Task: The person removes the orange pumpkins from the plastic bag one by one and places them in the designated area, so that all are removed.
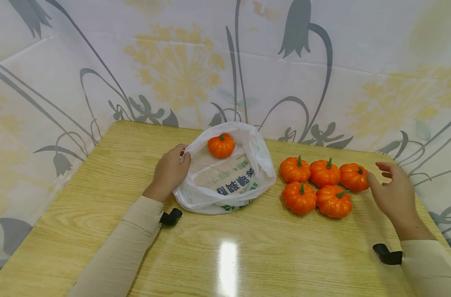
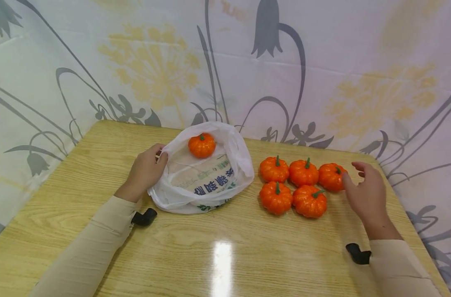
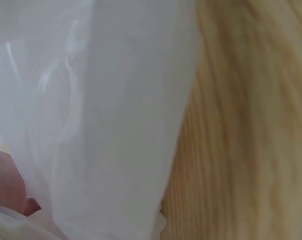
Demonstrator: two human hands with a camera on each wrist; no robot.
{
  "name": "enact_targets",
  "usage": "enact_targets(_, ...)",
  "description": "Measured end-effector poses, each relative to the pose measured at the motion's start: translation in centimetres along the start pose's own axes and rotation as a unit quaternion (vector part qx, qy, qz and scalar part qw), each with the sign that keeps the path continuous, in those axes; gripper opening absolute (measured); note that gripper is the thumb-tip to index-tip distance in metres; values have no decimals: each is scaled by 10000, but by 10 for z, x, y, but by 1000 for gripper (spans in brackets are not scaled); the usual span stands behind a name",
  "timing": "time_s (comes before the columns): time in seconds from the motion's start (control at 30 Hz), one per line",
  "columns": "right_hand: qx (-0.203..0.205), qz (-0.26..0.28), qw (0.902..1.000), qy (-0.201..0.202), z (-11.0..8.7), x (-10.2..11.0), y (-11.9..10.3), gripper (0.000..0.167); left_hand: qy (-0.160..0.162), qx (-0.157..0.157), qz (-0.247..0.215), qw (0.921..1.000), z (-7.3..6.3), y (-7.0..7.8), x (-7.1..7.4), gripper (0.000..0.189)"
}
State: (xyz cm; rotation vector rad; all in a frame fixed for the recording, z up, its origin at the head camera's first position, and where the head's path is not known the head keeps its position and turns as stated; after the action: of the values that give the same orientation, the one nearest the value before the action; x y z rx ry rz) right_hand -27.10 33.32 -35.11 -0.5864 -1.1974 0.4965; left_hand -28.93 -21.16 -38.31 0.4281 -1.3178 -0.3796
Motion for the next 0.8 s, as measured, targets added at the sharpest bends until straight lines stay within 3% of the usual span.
enact_targets(0.13, 583, 193, 9970, 464, -5, 1, -38, 45, 8, -19, 11, 10000, 0, 1, 1, 34)
enact_targets(0.33, 1386, 531, 9870, 617, -20, -12, -87, 38, -1, -45, -29, 10000, 1, 3, 2, 34)
enact_targets(0.53, 2145, 866, 9725, 289, -39, -34, -137, 36, -67, 12, -54, 10000, 1, 2, 0, 34)
enact_targets(0.8, 2419, 1033, 9638, -437, -57, -76, -178, 36, -93, 26, -52, 9999, 0, 1, 0, 35)
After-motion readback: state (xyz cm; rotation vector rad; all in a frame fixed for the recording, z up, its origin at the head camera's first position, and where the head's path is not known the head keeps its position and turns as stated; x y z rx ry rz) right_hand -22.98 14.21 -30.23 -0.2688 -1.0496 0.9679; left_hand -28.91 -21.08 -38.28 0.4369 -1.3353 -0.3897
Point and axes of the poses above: each hand's wrist, its own z-axis towards the middle knuckle, its own x-axis out of the back of the hand, y = z × x, the point moved 9 cm from there along z, towards the middle knuckle, and after that the axes turned 7 degrees about z, right-handed, at the moved point
